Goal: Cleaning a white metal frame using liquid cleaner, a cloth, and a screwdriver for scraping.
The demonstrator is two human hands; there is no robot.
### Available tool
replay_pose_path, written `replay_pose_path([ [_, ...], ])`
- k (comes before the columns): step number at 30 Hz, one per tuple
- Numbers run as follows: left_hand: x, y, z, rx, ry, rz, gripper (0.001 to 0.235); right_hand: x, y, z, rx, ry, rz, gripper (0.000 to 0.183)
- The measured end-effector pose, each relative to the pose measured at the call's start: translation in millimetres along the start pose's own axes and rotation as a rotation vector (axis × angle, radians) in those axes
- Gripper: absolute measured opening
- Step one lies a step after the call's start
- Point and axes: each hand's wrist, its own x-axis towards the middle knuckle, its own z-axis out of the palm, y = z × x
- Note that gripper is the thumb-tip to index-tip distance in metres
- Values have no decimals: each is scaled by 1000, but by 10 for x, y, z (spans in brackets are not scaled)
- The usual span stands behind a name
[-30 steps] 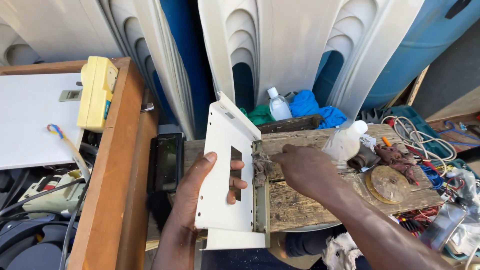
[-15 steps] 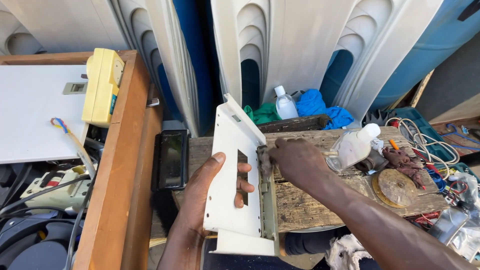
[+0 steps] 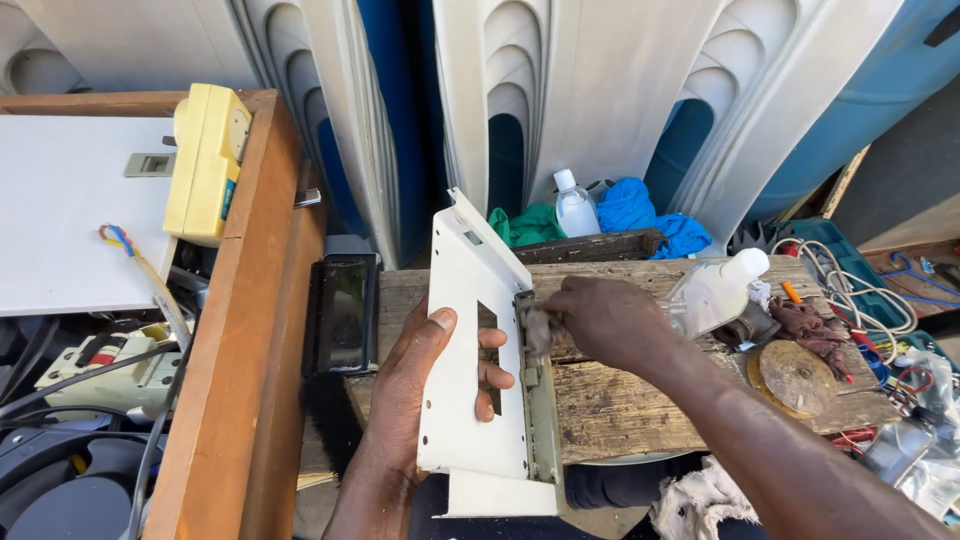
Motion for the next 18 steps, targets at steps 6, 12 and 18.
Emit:
replay_pose_path([
  [6,-45,45,74,32,77,-37,57,-273,-301,-431,16,-205,93,42],
  [12,-11,-21,-10,36,-18,-6,64,120,-166,269,-297,253,1,21],
  [18,5,26,29,36,35,-5,61,-123,-284,-304,-72,-157,102,46],
])
